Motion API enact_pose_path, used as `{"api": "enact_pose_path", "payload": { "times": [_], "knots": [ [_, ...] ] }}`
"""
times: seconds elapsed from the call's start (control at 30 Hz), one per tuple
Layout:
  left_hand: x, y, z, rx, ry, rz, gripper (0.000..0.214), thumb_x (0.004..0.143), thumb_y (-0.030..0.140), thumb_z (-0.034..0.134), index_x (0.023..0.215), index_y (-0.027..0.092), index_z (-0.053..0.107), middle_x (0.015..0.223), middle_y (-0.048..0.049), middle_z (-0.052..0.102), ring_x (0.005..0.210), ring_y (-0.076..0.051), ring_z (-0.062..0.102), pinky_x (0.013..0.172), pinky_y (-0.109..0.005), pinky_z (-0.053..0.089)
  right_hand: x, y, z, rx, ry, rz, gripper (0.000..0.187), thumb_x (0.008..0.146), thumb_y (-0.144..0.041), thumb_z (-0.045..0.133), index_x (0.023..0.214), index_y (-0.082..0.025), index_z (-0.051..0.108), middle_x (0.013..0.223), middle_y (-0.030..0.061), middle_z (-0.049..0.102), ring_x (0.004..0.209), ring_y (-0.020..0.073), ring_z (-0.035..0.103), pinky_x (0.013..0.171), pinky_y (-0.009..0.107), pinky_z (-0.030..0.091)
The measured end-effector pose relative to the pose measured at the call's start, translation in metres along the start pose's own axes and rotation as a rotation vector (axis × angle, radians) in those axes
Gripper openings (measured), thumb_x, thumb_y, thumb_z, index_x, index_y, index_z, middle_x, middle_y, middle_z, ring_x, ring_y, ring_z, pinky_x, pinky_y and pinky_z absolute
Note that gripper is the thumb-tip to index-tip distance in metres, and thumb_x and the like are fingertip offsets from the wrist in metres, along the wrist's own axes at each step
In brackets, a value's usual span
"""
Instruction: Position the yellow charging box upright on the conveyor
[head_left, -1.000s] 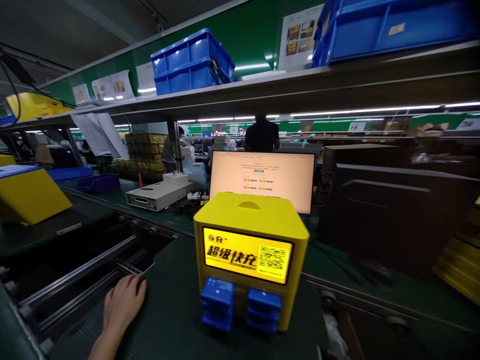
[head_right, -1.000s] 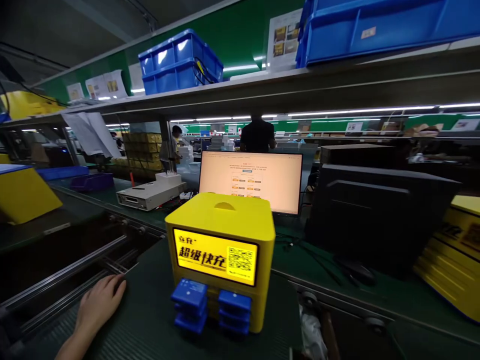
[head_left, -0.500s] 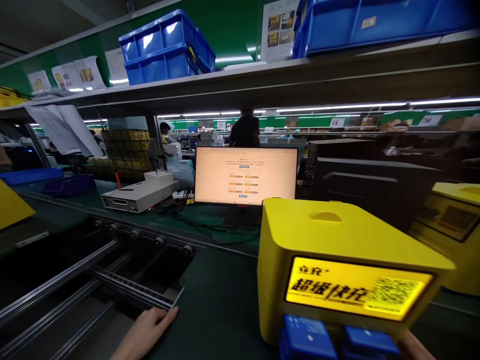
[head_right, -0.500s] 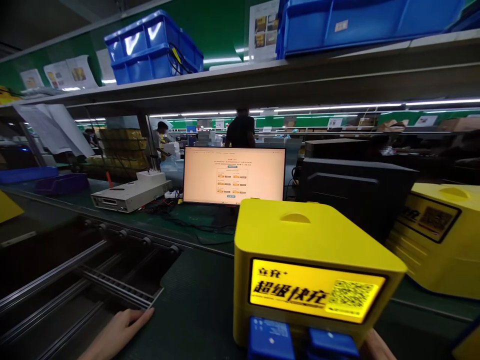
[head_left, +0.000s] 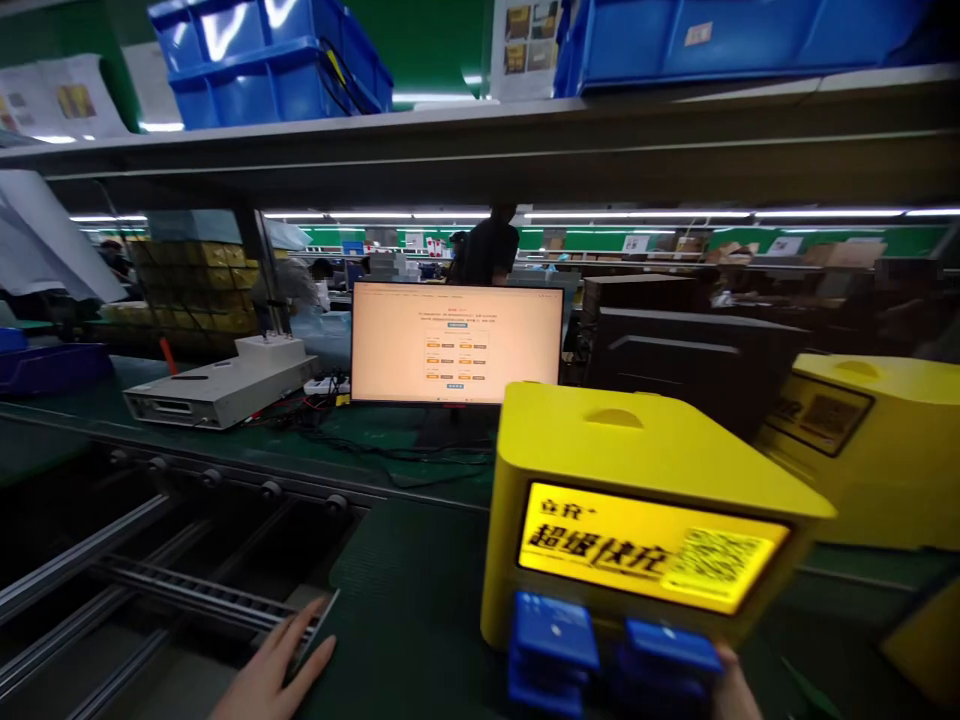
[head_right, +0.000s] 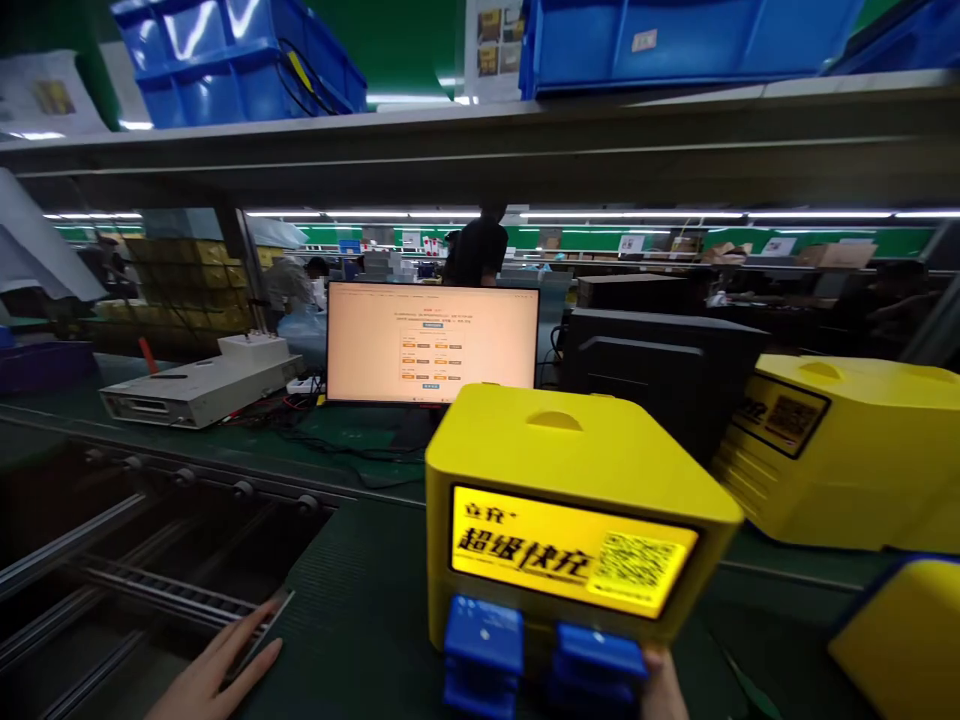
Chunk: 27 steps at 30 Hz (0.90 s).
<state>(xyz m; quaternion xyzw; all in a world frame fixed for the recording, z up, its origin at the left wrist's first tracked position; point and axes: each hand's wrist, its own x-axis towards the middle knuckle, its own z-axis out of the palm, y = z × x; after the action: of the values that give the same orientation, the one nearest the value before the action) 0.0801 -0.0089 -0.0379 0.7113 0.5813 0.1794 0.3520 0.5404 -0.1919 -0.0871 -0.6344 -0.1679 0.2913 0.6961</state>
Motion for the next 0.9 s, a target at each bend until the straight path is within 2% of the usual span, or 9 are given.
{"api": "enact_pose_path", "payload": {
  "times": [0.07,0.13,0.23,0.33,0.43,0.6,0.7,0.8,0.9],
  "knots": [
    [-0.005,0.021,0.019,0.199,0.169,0.168,0.066,0.08,0.063,0.039,0.131,0.021,0.047,0.136,-0.0097,0.045,0.128,-0.033,0.036,0.105,-0.049,0.033,-0.011,-0.006,0.017,0.044,-0.033,-0.065,0.09,0.065,-0.081,0.05,0.128,-0.017,0.041,0.115,0.0091,0.062,0.115,0.0341,0.049,0.093,0.041,0.046],
    [-0.012,0.05,0.05,0.251,0.175,0.321,0.064,0.081,0.057,0.044,0.132,0.02,0.045,0.14,-0.0094,0.041,0.132,-0.032,0.029,0.109,-0.05,0.025,-0.018,-0.013,0.026,0.017,-0.055,-0.141,0.079,0.067,-0.077,0.054,0.12,-0.019,0.048,0.121,0.0086,0.058,0.118,0.0332,0.046,0.096,0.039,0.042],
    [-0.02,0.094,0.106,0.036,-0.01,0.422,0.079,0.08,0.053,0.053,0.143,0.02,0.02,0.149,-0.0087,0.022,0.136,-0.028,0.02,0.111,-0.044,0.025,-0.021,-0.019,0.025,-0.052,-0.087,-0.206,0.069,0.067,-0.072,0.058,0.111,-0.019,0.054,0.125,0.0095,0.055,0.12,0.033,0.043,0.1,0.039,0.038],
    [-0.017,0.124,0.142,-0.262,0.005,0.366,0.092,0.075,0.055,0.056,0.142,0.01,0.013,0.148,-0.0176,0.017,0.136,-0.03,0.02,0.11,-0.042,0.027,-0.021,-0.017,0.02,-0.086,-0.126,-0.206,0.069,0.069,-0.069,0.06,0.113,-0.017,0.052,0.128,0.0126,0.052,0.122,0.0336,0.041,0.106,0.043,0.03],
    [-0.012,0.136,0.148,-0.359,0.064,0.334,0.089,0.073,0.057,0.056,0.139,0.011,0.018,0.146,-0.0177,0.02,0.135,-0.032,0.021,0.11,-0.043,0.025,-0.021,-0.013,0.02,-0.081,-0.151,-0.209,0.072,0.072,-0.066,0.06,0.121,-0.016,0.047,0.131,0.0127,0.049,0.124,0.0315,0.039,0.107,0.04,0.026],
    [-0.015,0.147,0.14,-0.458,0.129,0.229,0.1,0.066,0.076,0.049,0.137,0.011,0.021,0.144,-0.0189,0.022,0.134,-0.035,0.021,0.109,-0.044,0.027,-0.023,-0.015,0.025,-0.077,-0.157,-0.218,0.07,0.075,-0.063,0.059,0.125,-0.017,0.045,0.135,0.0106,0.045,0.127,0.0284,0.035,0.109,0.04,0.024],
    [-0.017,0.16,0.136,-0.479,0.136,0.218,0.105,0.061,0.082,0.048,0.138,0.016,0.019,0.147,-0.015,0.019,0.134,-0.035,0.021,0.11,-0.043,0.028,-0.026,-0.018,0.027,-0.063,-0.144,-0.224,0.07,0.073,-0.064,0.06,0.124,-0.018,0.046,0.134,0.0102,0.046,0.126,0.0275,0.036,0.108,0.04,0.027],
    [-0.014,0.167,0.136,-0.531,0.164,0.197,0.099,0.066,0.081,0.044,0.139,0.02,0.016,0.148,-0.0121,0.018,0.134,-0.033,0.024,0.11,-0.042,0.027,-0.027,-0.018,0.026,-0.059,-0.127,-0.215,0.07,0.072,-0.064,0.061,0.123,-0.019,0.049,0.132,0.0088,0.049,0.126,0.0283,0.038,0.106,0.039,0.031],
    [-0.006,0.158,0.144,-0.542,0.203,0.241,0.09,0.072,0.075,0.043,0.138,0.02,0.018,0.147,-0.0118,0.021,0.135,-0.032,0.023,0.111,-0.042,0.024,-0.02,-0.017,0.021,-0.002,-0.143,-0.172,0.066,0.076,-0.067,0.055,0.121,-0.019,0.052,0.131,0.0076,0.051,0.125,0.0278,0.039,0.105,0.038,0.033]
  ]
}}
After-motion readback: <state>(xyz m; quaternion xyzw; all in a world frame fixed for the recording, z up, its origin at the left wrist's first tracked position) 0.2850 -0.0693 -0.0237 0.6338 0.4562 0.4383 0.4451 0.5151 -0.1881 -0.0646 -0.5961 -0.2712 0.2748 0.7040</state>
